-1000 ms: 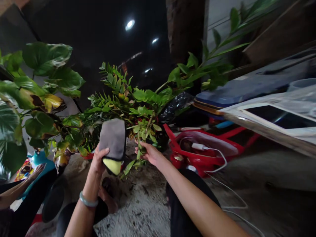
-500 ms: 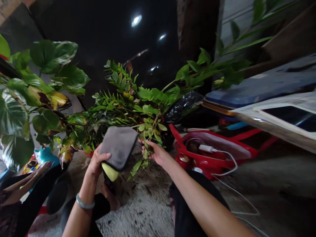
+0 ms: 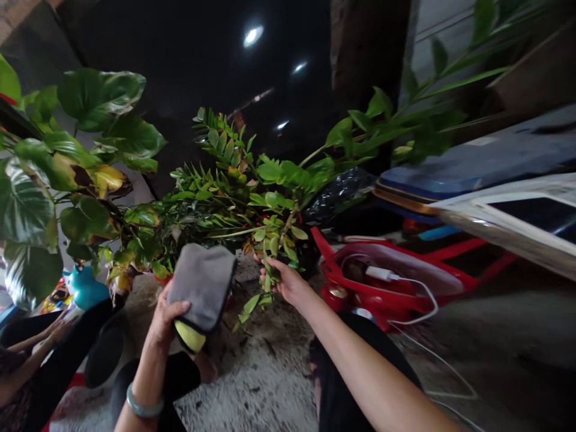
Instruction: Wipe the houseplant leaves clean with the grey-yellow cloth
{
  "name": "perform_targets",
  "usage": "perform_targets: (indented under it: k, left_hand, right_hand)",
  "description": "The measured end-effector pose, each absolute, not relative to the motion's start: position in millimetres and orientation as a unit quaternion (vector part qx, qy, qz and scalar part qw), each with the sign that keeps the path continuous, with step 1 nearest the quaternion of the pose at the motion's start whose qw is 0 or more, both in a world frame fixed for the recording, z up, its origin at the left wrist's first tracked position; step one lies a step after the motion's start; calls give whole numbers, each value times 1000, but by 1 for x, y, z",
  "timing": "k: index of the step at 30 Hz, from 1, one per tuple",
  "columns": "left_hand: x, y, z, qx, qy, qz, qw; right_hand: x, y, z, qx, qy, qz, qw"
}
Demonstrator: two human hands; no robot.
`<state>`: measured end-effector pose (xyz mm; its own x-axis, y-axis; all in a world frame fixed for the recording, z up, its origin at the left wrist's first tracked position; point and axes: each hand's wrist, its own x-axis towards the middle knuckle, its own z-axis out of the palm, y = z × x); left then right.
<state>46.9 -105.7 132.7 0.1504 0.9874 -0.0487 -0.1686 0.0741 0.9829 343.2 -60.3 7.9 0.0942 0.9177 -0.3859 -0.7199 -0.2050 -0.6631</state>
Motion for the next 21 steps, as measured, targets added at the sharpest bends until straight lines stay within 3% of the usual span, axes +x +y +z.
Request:
perform_targets:
  k: [5,11,17,21]
  left_hand:
    - [52,-76,134,452,482,536,526]
    - [16,-119,79,415,498,441,620]
    - [-29,-96,116,300,493,624,527]
    - [4,-65,104,270,520,606,538]
  right_hand:
    - [332,-57,15,-437,-82,643,624]
    - [333,-60,13,-448,-83,638,621]
    - [335,-56,5,-447,-91,640,619]
    - [326,-53,9,-448,-79,635,624]
